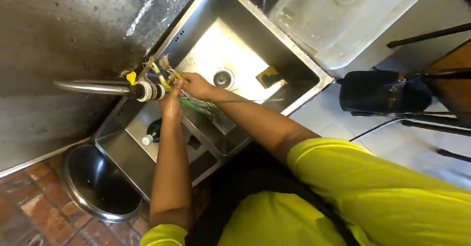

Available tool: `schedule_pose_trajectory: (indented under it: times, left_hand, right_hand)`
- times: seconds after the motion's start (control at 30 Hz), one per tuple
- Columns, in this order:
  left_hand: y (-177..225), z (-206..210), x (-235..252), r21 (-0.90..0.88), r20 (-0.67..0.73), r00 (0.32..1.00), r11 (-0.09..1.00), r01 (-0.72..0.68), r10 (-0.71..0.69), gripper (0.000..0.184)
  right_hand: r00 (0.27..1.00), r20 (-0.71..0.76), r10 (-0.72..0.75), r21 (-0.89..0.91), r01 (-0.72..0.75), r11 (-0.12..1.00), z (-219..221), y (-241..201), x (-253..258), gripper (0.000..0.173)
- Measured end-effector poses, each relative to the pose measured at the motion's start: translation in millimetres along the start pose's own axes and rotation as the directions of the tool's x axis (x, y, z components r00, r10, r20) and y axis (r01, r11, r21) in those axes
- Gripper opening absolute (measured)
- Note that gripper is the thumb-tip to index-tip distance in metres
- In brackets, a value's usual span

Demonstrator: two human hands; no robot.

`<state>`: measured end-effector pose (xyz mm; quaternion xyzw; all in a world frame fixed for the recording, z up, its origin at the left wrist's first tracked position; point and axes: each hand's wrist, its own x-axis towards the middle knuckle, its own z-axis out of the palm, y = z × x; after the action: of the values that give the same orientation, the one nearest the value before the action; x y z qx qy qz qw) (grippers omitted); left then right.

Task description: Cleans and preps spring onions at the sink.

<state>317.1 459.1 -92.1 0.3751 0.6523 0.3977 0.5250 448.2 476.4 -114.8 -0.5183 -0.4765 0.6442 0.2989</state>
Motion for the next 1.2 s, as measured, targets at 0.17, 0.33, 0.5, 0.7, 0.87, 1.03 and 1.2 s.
schedule_pose_trajectory:
  times: [0.17,0.33,0.5,0.7,0.87,1.03,1.2]
  left_hand:
    - [5,6,9,0.083,-0.099,0.995,0.996,-0.022,0.03,0.025]
    - [7,9,11,0.077,-0.137,0.99,0.997,0.025,-0.014,0.023]
    - [1,6,13,0.046,-0.102,0.995,0.999,0.0,0.004,0.02]
    - [0,8,17,0.079,-0.138,0.989,0.996,-0.043,0.053,0.017]
    - [1,12,15,0.085,-0.106,0.992,0.995,-0.055,0.064,0.015]
    - [5,16,5,0.295,-0.066,0.998,0.955,0.017,0.002,0.031]
    - [5,22,0,0.483,-0.047,0.998,0.876,-0.008,0.035,0.026]
  right_hand:
    - [0.991,0.135,0.021,0.003,-0.021,1.0,0,-3,-3,0.053]
    - [0.978,0.206,0.038,0.16,-0.072,0.985,-7,5,-1,0.051]
    - [0.98,0.176,0.091,0.333,-0.146,0.932,-10,8,-6,0.035]
    - [0.974,0.186,0.13,0.363,-0.191,0.912,-14,6,-9,0.03]
    - [0.975,0.117,0.19,0.335,-0.219,0.917,-18,4,-11,0.029]
    - [0.972,0.084,0.22,0.228,-0.234,0.945,-19,5,-13,0.033]
    - [0.978,0.085,0.189,0.095,-0.197,0.976,-20,9,-16,0.036]
